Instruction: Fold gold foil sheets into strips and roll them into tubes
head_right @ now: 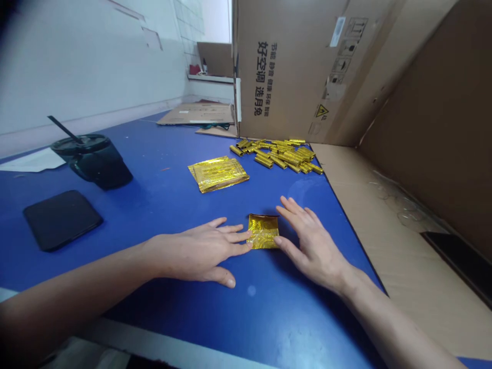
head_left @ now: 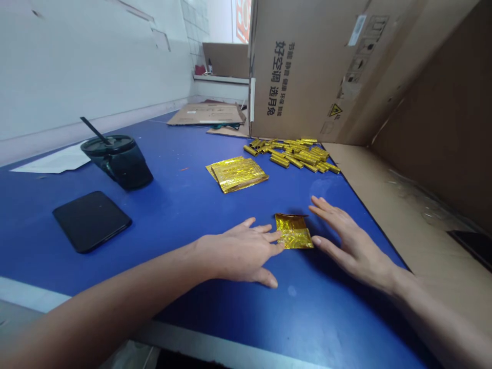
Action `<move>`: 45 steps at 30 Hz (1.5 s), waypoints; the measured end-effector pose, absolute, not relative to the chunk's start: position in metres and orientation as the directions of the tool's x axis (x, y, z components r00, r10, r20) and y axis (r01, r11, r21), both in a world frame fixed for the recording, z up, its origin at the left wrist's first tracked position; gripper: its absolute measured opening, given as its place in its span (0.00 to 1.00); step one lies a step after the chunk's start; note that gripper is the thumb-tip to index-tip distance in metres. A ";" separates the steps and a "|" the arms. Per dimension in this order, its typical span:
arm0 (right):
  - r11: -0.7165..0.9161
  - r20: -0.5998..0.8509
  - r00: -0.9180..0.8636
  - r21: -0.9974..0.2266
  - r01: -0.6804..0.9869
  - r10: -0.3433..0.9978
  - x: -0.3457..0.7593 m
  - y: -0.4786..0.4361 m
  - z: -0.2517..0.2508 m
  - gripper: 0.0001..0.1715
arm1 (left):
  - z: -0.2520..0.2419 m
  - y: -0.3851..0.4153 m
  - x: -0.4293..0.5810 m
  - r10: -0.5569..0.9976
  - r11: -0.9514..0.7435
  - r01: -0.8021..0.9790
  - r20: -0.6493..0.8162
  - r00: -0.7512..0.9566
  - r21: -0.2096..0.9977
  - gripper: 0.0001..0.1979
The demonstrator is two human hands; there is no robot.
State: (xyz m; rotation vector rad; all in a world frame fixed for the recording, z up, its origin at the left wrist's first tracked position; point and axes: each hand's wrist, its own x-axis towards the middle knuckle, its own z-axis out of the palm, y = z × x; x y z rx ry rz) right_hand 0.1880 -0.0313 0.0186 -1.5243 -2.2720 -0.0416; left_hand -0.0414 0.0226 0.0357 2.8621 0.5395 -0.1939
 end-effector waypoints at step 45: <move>0.239 0.199 -0.179 -0.341 0.909 0.964 0.186 -0.016 -0.007 0.11 | 0.009 0.028 -0.024 0.297 -0.954 0.299 0.133 0.946 0.004 0.14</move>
